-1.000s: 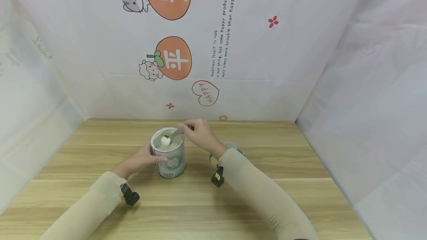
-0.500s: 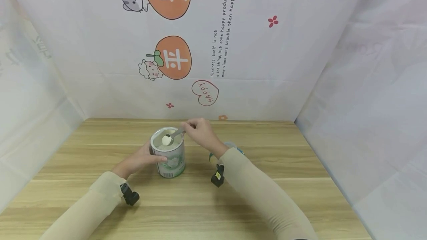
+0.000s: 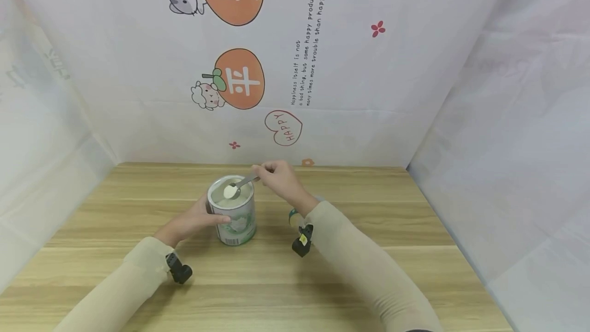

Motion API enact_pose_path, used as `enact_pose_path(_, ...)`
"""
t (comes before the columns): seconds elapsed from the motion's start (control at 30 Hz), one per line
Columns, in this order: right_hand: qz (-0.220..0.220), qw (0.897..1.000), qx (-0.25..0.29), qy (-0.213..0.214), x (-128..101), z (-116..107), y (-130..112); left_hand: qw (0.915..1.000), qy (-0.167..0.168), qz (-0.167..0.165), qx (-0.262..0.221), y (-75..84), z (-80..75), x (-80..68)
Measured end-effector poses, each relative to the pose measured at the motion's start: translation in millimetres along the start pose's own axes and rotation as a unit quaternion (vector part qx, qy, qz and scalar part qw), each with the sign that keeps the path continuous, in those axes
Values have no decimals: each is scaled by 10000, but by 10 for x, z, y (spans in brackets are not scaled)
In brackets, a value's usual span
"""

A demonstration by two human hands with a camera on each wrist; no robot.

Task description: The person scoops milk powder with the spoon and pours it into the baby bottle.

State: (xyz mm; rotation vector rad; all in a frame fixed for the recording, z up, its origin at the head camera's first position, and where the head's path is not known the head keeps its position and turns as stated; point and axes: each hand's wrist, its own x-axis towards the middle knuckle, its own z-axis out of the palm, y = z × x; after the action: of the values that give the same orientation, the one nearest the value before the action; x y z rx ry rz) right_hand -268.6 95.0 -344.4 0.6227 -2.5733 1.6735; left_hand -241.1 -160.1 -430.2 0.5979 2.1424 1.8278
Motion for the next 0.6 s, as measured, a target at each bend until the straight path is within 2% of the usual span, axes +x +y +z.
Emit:
enact_pose_path(0.33,149,9998,-52,-116,-10,-89,-73,10000,-34,59,22,2,1,5)
enact_pose_path(0.6,334,9994,-59,-59,-33,-181,-101,10000,66,27,64,-11,-4,3)
